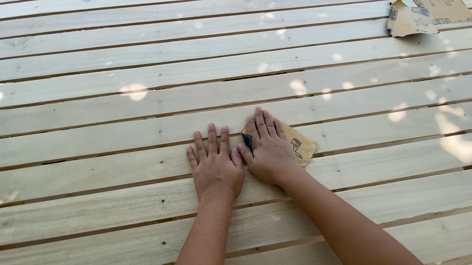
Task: The person sands the slatted wooden surface of a bench or table outdoors, holding a piece of sandpaper in one hand and rubbing it back and forth along the wood planks while the other hand steadies the surface. They work across different sections of the slats throughout the episode.
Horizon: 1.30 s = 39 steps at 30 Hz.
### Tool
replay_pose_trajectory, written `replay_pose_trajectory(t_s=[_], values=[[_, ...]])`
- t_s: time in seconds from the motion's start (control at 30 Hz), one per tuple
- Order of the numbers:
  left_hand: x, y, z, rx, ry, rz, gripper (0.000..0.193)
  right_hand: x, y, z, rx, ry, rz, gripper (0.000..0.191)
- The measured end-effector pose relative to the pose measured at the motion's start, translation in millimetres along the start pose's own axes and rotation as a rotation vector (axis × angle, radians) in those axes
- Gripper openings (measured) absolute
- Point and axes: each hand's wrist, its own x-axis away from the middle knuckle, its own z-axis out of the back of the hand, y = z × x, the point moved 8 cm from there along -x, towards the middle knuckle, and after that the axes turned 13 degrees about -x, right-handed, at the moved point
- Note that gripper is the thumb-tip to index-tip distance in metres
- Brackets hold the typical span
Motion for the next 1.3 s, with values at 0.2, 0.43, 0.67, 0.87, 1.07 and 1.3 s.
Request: replay_pose_trajectory(t_s=[0.2, 0.43, 0.67, 0.87, 1.07, 1.3], values=[[-0.4, 0.3, 4.4, -0.026, 0.013, 0.001, 0.063, 6.1, 11.1, 6.6, 0.017, -0.041, -0.009, 0.082], [-0.9, -1.4, 3.3, -0.035, 0.022, 0.003, 0.061, -89.2, 31.8, 11.8, -0.071, 0.101, -0.254, 0.079], [-0.2, 0.2, -0.8, -0.046, 0.010, 0.010, 0.061, -17.9, 95.6, 37.7, -0.036, 0.034, -0.295, 0.077], [0.3, 0.7, -1.3, -0.071, 0.060, 0.023, 0.062, 10.3, 184.8, 79.5, -0.055, 0.190, -0.688, 0.077], [1.3, -2.9, 2.8, -0.017, -0.006, 0.011, 0.061, -43.0, 18.0, -11.3, -0.034, 0.053, -0.273, 0.078], [0.3, -0.9, -2.1, -0.015, 0.042, 0.017, 0.064, 1.9, 126.1, 58.7, -0.089, 0.088, -0.468, 0.085]])
